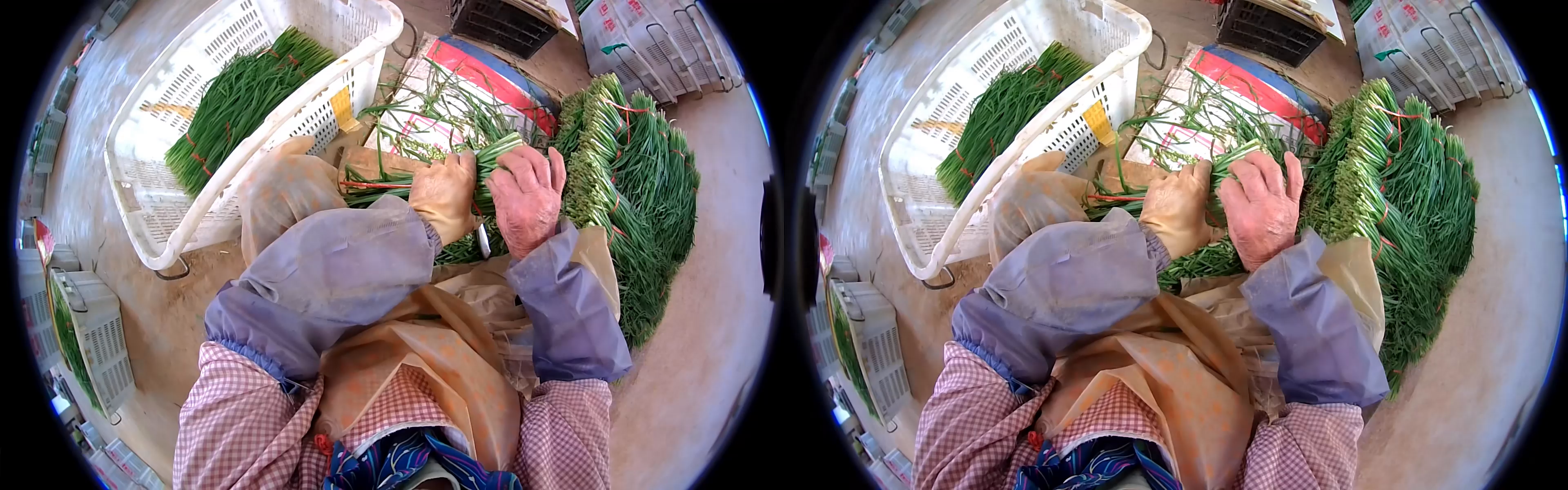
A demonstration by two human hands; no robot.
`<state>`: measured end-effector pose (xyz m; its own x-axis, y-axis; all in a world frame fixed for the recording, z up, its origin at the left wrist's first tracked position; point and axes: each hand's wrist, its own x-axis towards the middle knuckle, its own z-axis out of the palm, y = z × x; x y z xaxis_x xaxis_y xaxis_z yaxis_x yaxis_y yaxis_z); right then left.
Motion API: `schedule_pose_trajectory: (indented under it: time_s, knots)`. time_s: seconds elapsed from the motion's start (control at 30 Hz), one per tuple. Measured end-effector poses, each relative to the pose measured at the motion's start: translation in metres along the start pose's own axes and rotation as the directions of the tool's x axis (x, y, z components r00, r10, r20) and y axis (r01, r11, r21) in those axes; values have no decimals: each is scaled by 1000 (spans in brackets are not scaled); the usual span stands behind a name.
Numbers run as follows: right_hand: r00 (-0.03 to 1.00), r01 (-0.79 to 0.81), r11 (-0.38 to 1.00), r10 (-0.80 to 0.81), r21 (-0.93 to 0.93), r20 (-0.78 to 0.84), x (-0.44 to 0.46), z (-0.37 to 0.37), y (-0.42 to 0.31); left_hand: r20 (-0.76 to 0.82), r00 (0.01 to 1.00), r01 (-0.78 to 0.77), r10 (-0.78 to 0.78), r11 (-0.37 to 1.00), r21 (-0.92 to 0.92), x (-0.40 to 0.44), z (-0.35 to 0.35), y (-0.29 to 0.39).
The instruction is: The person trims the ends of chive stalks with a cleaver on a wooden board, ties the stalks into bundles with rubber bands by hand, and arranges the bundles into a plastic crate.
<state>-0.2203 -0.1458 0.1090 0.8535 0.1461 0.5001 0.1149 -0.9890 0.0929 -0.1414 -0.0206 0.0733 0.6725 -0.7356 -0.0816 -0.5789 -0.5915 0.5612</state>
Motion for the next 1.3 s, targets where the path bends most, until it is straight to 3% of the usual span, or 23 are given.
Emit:
schedule_pose_trajectory:
  time_s: [0.13, 0.17, 0.23, 0.33, 0.4, 0.43, 0.47, 0.57, 0.6, 0.73, 0.77, 0.8, 0.83, 0.87, 0.9, 0.93, 0.97, 1.07, 1.2, 1.3]
  knots:
    - [990, -54, 993, 67, 108, -123, -4, 3, 18, 8, 1000, -6, 6, 1000, -11, 0, -3, 3]
    - [947, -247, 915, 298, 320, -122, -4, -6, 18, 3, 1000, -17, 17, 1000, -18, -1, -3, 3]
    - [730, -519, 531, 683, 670, 24, -8, -26, 15, -9, 999, -38, 38, 999, -32, -3, -5, 3]
    - [769, -461, 488, 637, 742, 59, -5, -52, 28, 12, 1000, -23, 24, 997, -77, 1, -5, 1]
    - [936, -290, 817, 352, 498, -33, -5, -43, 25, -23, 999, -41, 40, 997, -67, 1, -3, 0]
    - [982, -161, 923, 185, 350, -35, -3, -39, 20, -41, 998, -48, 46, 997, -62, 1, -2, 1]
    - [993, -112, 983, 117, 143, -29, 2, -36, 11, -34, 999, -43, 41, 997, -62, 1, -1, 2]
    - [998, -48, 998, 50, -46, 46, 4, -25, 4, -10, 1000, -8, 7, 998, -59, -2, -5, 7]
    - [999, -3, 997, 7, -81, 54, 0, -21, 9, -69, 997, -42, 36, 996, -80, 0, 6, 2]
    - [996, 87, 996, -87, 18, -36, -9, 3, 36, -60, 998, -22, 18, 998, -60, -2, 9, 6]
    - [996, 52, 997, -47, 63, -73, -12, 3, 47, -62, 998, -20, 17, 999, -49, -1, 9, 7]
    - [981, -94, 983, 118, 159, -151, -13, -3, 56, -44, 999, -20, 17, 998, -63, -2, 7, 9]
    - [907, -280, 912, 353, 299, -231, -15, -10, 62, -45, 999, -15, 13, 998, -53, -2, 2, 10]
    - [765, -421, 786, 576, 452, -288, -16, -17, 70, -63, 998, -31, 24, 995, -99, -2, -1, 10]
    - [650, -450, 654, 707, 608, -280, -19, -25, 81, -82, 996, -52, 40, 989, -142, -3, -4, 9]
    - [573, -418, 515, 789, 749, -223, -28, -32, 95, -84, 996, -39, 22, 978, -204, -5, -12, 9]
    - [739, -73, 131, 673, 989, -35, -44, -30, 118, -86, 996, -30, 7, 964, -265, -6, -20, 9]
    - [737, -502, 432, 668, 750, 108, -47, -21, 89, -161, 986, -41, -40, 881, -471, -9, -37, 6]
    - [707, -583, 396, 677, 710, 202, -29, 1, 24, -259, 957, -124, -128, 628, -768, -12, -65, 4]
    - [707, -604, 361, 654, 710, 269, -14, 21, -10, -317, 904, -184, -287, 409, -894, -6, -66, 11]
